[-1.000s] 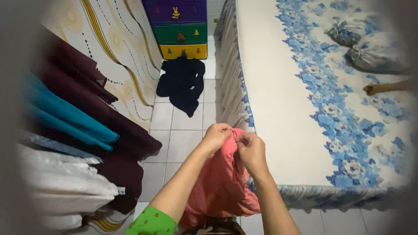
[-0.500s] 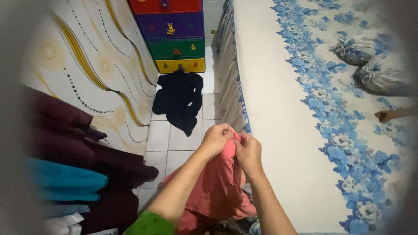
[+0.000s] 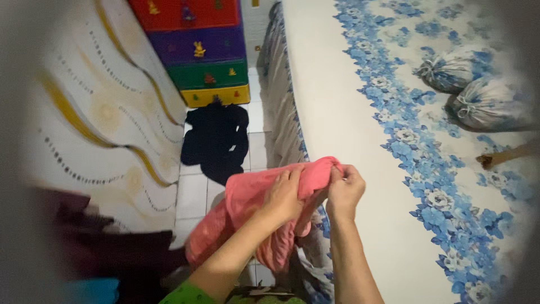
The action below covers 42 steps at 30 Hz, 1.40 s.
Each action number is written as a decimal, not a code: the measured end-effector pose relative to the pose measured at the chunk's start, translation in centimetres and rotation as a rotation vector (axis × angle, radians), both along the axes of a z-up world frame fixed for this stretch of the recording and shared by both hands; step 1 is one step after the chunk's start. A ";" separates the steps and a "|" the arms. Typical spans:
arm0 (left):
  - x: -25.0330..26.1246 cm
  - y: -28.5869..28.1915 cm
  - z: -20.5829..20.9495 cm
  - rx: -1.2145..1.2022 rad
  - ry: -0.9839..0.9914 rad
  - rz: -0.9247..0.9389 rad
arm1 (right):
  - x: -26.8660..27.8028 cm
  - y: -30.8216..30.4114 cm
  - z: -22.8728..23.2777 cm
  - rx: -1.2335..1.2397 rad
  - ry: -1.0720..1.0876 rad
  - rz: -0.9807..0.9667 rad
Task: The person picks up a blanket from the floor, spreads it out on a bed, and proceeds to fold it into a rectangular shape.
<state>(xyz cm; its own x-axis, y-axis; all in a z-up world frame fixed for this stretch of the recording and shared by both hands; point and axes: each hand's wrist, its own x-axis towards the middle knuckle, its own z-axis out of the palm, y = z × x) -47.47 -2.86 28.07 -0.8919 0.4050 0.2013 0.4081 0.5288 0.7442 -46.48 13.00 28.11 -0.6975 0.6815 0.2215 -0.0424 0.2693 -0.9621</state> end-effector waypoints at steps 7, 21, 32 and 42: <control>-9.6 -1.9 -4.1 -0.127 0.030 -0.023 | -3.9 1.2 2.5 -0.122 0.212 -0.236; -24.2 1.1 -5.2 -0.108 0.058 -0.206 | -3.5 6.7 8.3 -0.082 0.589 -0.718; -30.7 15.3 0.1 0.210 0.204 -0.386 | -2.1 18.2 0.9 0.217 -0.045 -1.203; -29.3 25.4 1.9 0.019 0.079 -0.648 | -6.2 15.3 2.2 0.803 -0.663 -1.043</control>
